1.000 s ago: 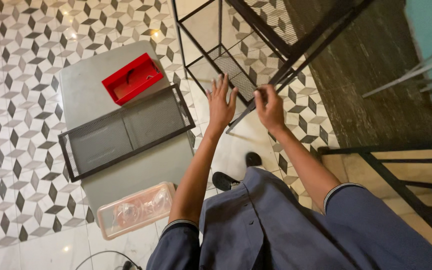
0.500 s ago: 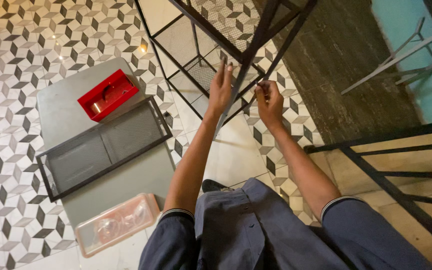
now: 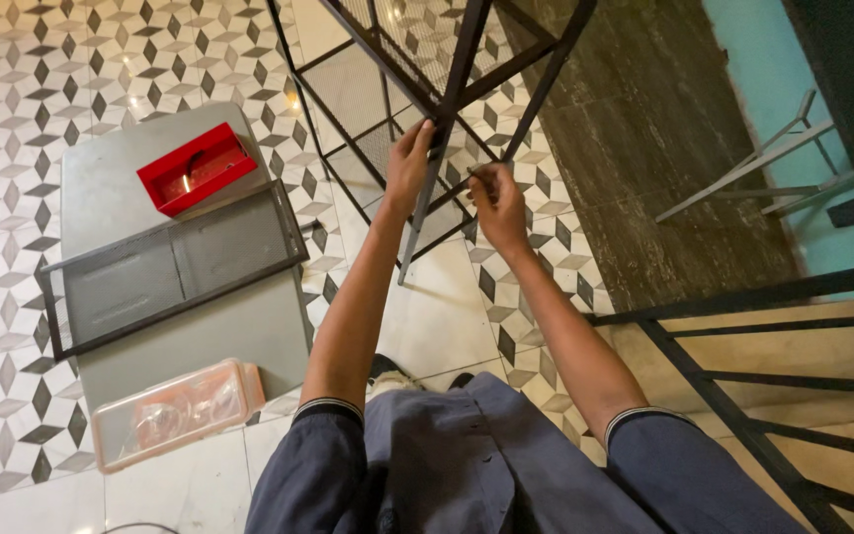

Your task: The person assembles a black metal mesh storage shelf by hand. They lift and position the frame, align the mesh panels, and secure joints by inserting and tightening fasteners. The person repeatedly adjusts the frame and checks alignment while working on the floor.

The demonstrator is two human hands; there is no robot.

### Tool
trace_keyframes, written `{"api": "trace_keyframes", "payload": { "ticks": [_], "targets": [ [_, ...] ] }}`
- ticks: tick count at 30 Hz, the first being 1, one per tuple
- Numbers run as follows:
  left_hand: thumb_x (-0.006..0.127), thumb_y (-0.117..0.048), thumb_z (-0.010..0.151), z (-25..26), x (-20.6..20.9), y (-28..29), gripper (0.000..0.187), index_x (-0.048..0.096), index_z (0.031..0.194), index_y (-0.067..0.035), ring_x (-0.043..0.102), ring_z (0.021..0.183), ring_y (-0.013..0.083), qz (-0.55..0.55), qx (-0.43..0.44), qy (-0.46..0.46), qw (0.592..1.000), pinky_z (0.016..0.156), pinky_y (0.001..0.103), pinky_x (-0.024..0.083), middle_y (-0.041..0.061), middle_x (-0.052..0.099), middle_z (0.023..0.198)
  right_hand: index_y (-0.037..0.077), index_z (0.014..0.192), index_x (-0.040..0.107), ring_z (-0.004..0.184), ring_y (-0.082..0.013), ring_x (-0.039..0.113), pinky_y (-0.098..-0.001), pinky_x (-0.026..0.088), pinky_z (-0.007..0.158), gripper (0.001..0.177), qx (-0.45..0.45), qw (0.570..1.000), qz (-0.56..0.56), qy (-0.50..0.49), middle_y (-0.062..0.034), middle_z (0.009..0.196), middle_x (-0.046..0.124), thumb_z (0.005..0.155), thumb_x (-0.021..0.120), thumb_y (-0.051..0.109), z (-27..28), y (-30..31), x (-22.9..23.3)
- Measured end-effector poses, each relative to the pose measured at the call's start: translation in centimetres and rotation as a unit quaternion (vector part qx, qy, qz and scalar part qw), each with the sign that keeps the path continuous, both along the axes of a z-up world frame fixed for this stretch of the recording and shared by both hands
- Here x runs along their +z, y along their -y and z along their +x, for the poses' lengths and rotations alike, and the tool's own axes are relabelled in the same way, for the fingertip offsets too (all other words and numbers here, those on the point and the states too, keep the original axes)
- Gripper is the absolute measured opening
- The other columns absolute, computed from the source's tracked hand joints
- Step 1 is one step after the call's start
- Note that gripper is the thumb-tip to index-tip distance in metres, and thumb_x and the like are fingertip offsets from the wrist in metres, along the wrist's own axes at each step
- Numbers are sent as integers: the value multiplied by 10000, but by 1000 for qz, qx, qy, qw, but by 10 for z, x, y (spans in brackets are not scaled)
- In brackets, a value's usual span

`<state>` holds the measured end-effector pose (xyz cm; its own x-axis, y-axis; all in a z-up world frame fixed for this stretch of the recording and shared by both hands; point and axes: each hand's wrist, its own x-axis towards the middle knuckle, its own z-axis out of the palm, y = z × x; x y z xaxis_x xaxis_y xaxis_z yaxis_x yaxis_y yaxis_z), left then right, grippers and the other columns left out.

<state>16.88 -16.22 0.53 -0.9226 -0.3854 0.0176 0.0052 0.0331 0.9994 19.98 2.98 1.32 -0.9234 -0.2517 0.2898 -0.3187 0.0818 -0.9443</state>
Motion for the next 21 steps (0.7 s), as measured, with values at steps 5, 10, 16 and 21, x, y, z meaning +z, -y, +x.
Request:
{"api": "trace_keyframes", "payload": {
  "ticks": [5,10,16,21],
  "targets": [
    [559,-443,1026,-5,-2,4,601,607,1387,34,635,1257,265,29,3,-10,1000,1078,358,463,189,685,1340,22,1137,610,826,-119,699,-257,555,722,169,11,1000,-17,-1,-52,957,716,1044,654,157,2,5,2],
    [508,-529,1013,-16,-2,17,649,659,1351,4,683,1192,288,30,-32,64,997,1050,424,508,177,731,1241,29,1160,656,849,-95,723,-244,565,682,206,-27,999,37,4,-44,977,758,1012,659,172,-5,15,7],
    [552,-540,984,-24,2,31,653,609,1359,-9,695,1145,271,47,-98,55,993,1028,425,508,176,723,1210,10,1171,694,889,-108,715,-248,548,704,225,-51,998,-12,-34,-57,997,770,1038,641,184,-11,36,14],
    [593,-506,989,-26,7,32,601,685,1249,28,712,935,235,79,-113,49,989,887,410,595,146,741,996,17,1144,716,850,-113,713,-251,556,712,206,-99,995,14,-17,-61,968,769,1023,663,175,-5,47,21]
  ]
}}
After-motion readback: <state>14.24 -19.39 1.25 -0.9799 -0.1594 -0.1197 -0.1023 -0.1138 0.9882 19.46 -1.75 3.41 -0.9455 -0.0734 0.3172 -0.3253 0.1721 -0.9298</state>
